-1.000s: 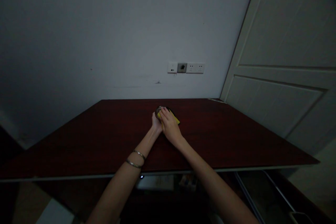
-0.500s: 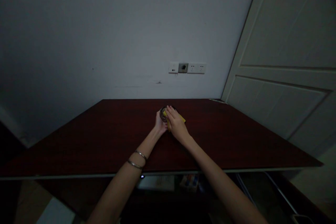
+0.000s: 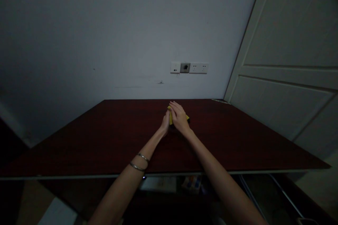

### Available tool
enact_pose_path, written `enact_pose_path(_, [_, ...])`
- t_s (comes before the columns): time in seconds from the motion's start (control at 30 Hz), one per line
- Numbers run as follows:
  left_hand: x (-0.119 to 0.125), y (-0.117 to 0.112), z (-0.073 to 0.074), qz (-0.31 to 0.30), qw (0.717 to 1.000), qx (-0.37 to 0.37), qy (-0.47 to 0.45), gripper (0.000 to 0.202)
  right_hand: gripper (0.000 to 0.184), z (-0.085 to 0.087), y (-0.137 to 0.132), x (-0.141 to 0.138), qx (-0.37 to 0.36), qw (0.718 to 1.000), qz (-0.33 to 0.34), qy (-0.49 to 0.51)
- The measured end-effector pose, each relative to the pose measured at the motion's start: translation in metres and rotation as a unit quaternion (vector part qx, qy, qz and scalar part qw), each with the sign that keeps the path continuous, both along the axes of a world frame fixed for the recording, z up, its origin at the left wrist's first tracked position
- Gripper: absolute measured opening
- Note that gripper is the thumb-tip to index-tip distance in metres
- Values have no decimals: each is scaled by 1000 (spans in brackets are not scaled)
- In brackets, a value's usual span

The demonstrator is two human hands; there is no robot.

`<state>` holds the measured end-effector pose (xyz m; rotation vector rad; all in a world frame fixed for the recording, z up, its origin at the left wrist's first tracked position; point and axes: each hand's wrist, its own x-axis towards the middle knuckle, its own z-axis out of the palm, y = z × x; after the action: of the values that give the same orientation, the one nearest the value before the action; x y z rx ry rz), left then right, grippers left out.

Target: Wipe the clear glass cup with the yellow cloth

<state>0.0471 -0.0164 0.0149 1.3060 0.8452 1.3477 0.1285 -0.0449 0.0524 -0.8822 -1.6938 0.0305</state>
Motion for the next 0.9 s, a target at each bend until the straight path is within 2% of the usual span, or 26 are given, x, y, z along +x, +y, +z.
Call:
enact_pose_path(0.07, [-1,-1,0,8,999,-29,19,61,29,1,10,6,-39,995,21,88])
enact_pose_path(0.13, [-2,-2,1,9,999,-2,47,62,28,0,22,13,-98,976,46,191])
enact_pose_path(0.23, [-5,-4,5,48,990,109,76,58,21,-3,37,25,-184,924,87,323])
enact_pose_path(0.37, [-11,-10,12,96,951,218,196,70,15,-11,46,37,-275,837,129,455])
enact_pose_path(0.5, [-18,-19,20,85,901,297,303,81,17,-18,46,43,-376,779,201,460])
enact_pose_path(0.6, [-22,-24,25,70,875,327,350,84,19,-18,43,45,-468,723,279,425])
enact_pose_path(0.67, [-24,-25,27,58,862,336,374,86,19,-16,40,44,-501,698,307,410])
enact_pose_path(0.7, [-25,-25,28,53,859,337,382,87,20,-15,38,44,-508,691,315,407])
enact_pose_path(0.77, [-27,-24,28,46,861,327,388,90,24,-14,35,41,-499,695,321,406])
enact_pose_path(0.9, [-28,-22,27,51,885,272,375,97,34,-17,33,31,-459,724,330,395])
